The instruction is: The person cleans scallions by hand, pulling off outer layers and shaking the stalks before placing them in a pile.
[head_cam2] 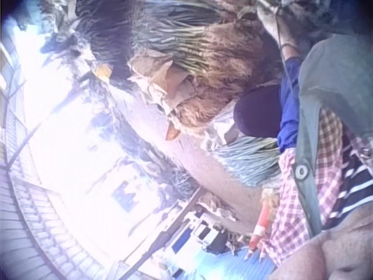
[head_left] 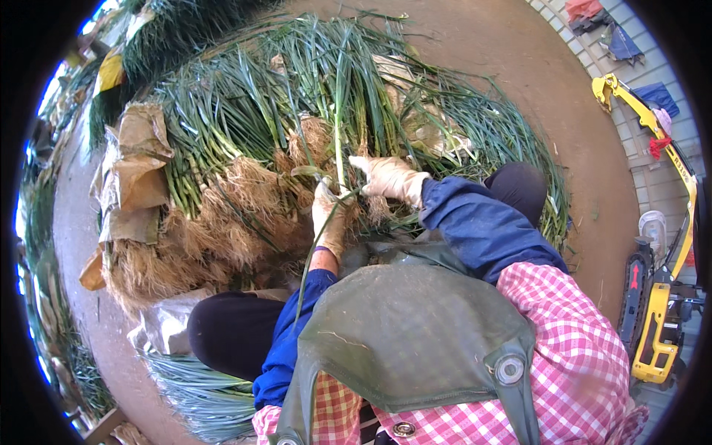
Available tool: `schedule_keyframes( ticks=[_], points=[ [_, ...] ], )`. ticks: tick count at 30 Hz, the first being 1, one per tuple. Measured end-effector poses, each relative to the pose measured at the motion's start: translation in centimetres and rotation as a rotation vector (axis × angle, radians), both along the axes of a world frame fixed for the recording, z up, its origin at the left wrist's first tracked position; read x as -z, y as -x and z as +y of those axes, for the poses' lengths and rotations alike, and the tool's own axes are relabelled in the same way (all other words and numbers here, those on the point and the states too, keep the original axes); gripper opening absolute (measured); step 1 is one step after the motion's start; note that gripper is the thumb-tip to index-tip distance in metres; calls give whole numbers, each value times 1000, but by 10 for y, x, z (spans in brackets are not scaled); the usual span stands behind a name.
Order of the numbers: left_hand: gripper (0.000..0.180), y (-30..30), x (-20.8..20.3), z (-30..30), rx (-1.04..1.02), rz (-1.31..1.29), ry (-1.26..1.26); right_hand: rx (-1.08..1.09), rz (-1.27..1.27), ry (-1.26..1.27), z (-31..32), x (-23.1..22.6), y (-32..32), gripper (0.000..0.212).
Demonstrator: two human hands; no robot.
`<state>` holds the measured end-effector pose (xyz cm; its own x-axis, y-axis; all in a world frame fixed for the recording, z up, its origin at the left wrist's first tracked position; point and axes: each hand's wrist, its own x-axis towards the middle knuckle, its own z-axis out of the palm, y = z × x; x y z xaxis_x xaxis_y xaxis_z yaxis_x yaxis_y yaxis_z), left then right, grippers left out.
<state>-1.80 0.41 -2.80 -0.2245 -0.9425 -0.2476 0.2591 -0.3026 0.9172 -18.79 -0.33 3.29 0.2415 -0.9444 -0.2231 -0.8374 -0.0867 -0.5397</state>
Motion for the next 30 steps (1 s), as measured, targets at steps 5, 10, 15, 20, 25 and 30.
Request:
schedule_keyframes(
  ticks=[5, 10, 15, 20, 25, 30],
  points=[
    [12, -11, 35, -5, 71, 141, -176, -293, 195, -666, 16, 29, -35, 25],
    [23, -12, -18, -4, 193, 416, -372, -49, -33, -612, -11, 29, 18, 24],
    [38, -16, -71, -28, 157, 634, -166, 780, -1343, -186, -42, 22, 99, 23],
    [20, -13, -68, -27, 17, 464, -237, 724, -1927, -270, -50, 40, 93, 28],
    [18, 10, -6, -12, 18, 202, -255, 687, -2011, -138, -47, -1, 21, 24],
    [32, 20, 25, -5, 90, 488, -398, 474, -1688, -244, -25, -35, -54, 24]
  ],
)
